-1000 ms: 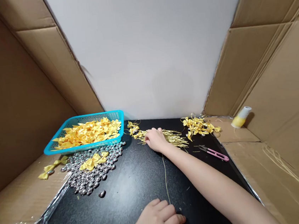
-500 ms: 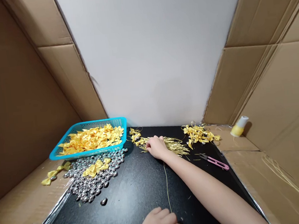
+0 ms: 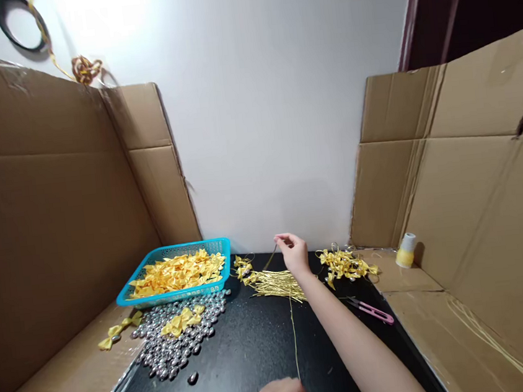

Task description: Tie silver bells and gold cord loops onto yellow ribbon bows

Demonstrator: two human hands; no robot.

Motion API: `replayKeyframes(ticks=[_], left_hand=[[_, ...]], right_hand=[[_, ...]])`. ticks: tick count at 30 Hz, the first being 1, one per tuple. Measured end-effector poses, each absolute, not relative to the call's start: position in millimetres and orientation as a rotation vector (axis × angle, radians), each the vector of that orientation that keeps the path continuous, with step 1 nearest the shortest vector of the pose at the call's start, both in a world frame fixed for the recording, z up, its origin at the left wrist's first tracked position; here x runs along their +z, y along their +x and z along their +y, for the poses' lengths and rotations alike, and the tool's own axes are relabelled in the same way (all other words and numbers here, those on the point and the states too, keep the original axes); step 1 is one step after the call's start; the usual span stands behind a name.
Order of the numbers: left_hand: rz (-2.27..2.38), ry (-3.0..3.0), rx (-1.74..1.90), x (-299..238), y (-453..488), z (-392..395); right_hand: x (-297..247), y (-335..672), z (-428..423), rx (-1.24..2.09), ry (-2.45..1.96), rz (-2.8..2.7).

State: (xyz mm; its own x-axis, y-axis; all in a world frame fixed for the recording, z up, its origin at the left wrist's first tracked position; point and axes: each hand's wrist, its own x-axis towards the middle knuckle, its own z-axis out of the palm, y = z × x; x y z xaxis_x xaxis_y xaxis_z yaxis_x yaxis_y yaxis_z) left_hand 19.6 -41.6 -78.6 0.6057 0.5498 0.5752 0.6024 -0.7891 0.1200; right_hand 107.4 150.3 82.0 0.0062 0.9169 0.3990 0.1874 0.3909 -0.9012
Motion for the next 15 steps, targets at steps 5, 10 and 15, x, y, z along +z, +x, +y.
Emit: replayKeyframes(ticks=[5, 10, 15], left_hand=[[-1.726, -2.795, -2.018, 21, 3, -33], [-1.847, -2.756, -2.396, 103, 4, 22], [-1.667, -2.600, -2.678, 136, 5, 41]], right_hand=[[109, 130, 119, 0.826, -0.804, -1.041], [130, 151, 82, 0.858, -0.599, -0.770], [144, 164, 61, 0.925, -0.514, -0.702]])
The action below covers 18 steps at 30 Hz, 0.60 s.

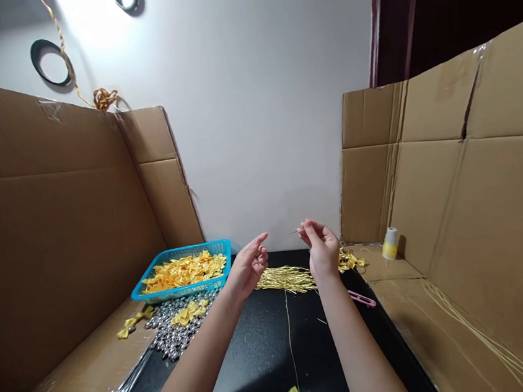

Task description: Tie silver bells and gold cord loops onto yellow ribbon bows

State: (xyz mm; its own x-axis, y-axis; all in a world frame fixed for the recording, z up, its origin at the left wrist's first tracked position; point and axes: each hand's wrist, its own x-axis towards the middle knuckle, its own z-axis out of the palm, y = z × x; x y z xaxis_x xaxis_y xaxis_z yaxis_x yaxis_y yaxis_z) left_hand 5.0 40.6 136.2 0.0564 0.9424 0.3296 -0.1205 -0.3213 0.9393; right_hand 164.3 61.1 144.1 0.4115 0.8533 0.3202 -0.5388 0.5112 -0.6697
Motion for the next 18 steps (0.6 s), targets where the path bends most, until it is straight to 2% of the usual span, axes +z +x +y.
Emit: replayKeyframes(ticks=[6, 14, 18], left_hand=[[1.015, 1.545, 1.508, 150, -20, 22], [1.107, 1.886, 0.948, 157, -35, 3], [1.245, 1.983, 1.012, 154, -29, 0]], right_hand=[[151, 169, 40, 1.050, -0.473, -0.816], [155, 162, 24, 1.186, -0.436, -0.961], [154, 161, 25, 1.203, -0.433, -0.985]])
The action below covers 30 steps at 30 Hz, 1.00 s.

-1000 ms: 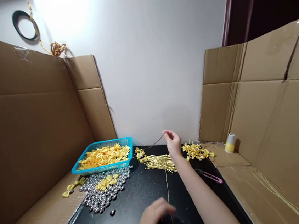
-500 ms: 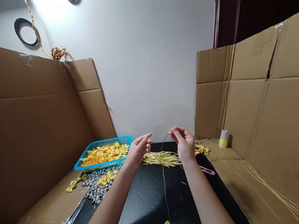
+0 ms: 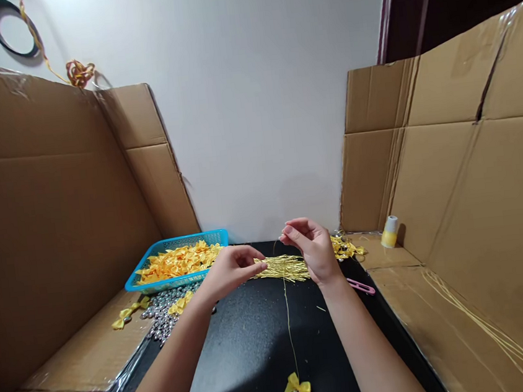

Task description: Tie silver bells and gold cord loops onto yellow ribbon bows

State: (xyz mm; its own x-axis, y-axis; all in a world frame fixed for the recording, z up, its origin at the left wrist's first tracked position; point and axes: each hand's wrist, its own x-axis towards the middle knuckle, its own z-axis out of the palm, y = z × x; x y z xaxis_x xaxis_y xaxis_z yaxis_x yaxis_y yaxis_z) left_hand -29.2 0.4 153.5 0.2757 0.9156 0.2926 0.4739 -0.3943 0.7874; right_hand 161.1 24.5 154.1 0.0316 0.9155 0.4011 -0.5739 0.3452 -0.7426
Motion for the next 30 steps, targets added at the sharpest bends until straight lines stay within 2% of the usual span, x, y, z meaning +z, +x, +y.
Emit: replayKeyframes(ticks=[7, 19, 30], left_hand=[[1.464, 2.079, 1.131, 151, -28, 0], [1.105, 1.933, 0.681, 148, -39, 7], [1.330, 2.024, 0.834, 142, -30, 10]], right_hand=[[153, 159, 24, 1.224, -0.437, -1.010], [149, 150, 23, 1.256, -0.451, -1.037], [145, 145, 25, 1.267, -0.454, -1.036]])
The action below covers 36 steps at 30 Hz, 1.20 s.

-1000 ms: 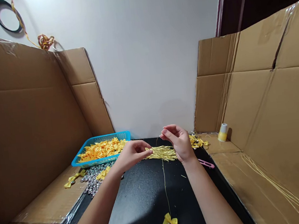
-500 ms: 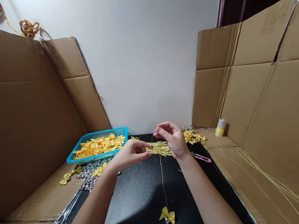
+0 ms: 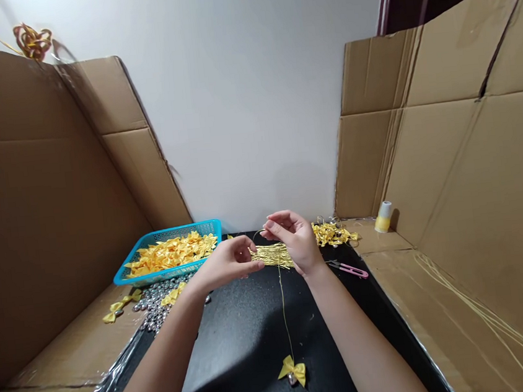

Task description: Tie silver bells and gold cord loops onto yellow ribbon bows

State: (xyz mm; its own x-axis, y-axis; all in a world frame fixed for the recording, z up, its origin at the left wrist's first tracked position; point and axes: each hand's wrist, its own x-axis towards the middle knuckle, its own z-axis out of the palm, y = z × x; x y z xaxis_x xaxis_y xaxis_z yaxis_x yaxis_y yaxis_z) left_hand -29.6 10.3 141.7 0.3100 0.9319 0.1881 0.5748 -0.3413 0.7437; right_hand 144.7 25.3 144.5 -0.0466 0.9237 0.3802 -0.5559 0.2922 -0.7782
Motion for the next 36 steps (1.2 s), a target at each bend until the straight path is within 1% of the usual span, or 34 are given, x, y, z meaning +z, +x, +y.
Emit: replayKeyframes(ticks=[4, 6, 10, 16, 25, 30, 36], left_hand=[[1.596, 2.123, 1.072, 144, -25, 8], [1.649, 2.180, 1.115, 146, -24, 6], [1.621, 2.269, 1.041, 147, -24, 6], [1.564, 2.256, 1.055, 145, -23, 9], [1.341, 2.239, 0.748, 148, -27, 5], [1.434, 2.238, 0.666, 141, -31, 13], [1.777, 2.301, 0.732, 140, -36, 22]], right_hand=[[144, 144, 26, 1.269, -0.460, -1.042], [145, 144, 26, 1.271, -0.465, -1.045], [145, 144, 25, 1.272, -0.480, -1.048], [147, 145, 24, 1.281, -0.513, -1.074], [146, 144, 24, 1.245, -0.552, -1.130], [140, 151, 35, 1.110, -0.637, -1.206], [135, 173, 47, 0.903, -0.888, -1.532]])
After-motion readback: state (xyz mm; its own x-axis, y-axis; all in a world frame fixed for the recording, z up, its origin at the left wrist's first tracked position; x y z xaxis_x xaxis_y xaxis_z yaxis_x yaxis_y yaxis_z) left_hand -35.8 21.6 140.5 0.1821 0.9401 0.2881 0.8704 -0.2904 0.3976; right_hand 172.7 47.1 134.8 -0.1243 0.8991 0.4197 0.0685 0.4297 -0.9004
